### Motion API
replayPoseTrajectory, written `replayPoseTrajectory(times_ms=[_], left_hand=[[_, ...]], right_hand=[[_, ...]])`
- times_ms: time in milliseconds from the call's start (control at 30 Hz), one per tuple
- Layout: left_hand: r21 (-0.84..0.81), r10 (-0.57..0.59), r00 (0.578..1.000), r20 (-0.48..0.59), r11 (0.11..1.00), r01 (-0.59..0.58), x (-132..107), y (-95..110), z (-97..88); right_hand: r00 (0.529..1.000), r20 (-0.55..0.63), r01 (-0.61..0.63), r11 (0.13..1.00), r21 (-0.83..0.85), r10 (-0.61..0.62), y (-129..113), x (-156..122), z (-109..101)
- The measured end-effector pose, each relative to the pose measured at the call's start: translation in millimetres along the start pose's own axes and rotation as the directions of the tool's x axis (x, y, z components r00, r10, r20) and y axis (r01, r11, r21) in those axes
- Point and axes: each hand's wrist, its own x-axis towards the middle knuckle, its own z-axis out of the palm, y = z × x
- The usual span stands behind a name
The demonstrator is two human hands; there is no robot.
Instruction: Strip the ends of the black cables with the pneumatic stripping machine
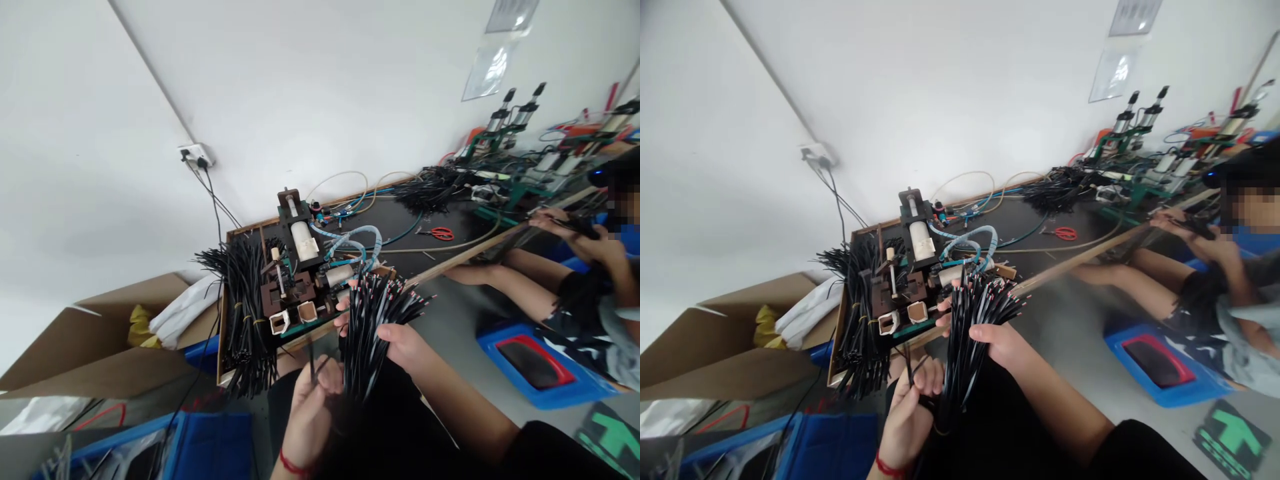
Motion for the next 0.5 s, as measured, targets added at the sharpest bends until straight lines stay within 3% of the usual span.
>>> replayPoseTrajectory(times_ms=[100, 167, 333, 400, 500], left_hand=[[-0.069, 0.031, 0.99, 0.136, 0.997, -0.022, 13, 7, 5.5], [-0.088, 0.055, 0.985, 0.165, 0.995, -0.041, 24, 7, 9.5], [0.158, 0.061, 0.992, 0.109, 0.984, -0.078, 44, -17, 29.6], [0.124, 0.026, 0.995, 0.092, 0.992, -0.037, 46, -29, 42.2], [-0.056, -0.056, 0.998, 0.025, 0.997, 0.057, 44, -42, 58.5]], right_hand=[[1.0, -0.024, 0.001, 1.0, 0.01, -0.001, -1, -3, -5], [0.999, -0.037, 0.014, 1.0, 0.01, -0.013, -1, -6, -7], [0.993, -0.092, 0.068, 0.993, -0.1, -0.077, -8, -20, -12], [0.982, -0.132, 0.109, 0.979, -0.174, -0.133, -14, -30, -13], [0.97, -0.152, 0.148, 0.956, -0.253, -0.191, -21, -52, -13]])
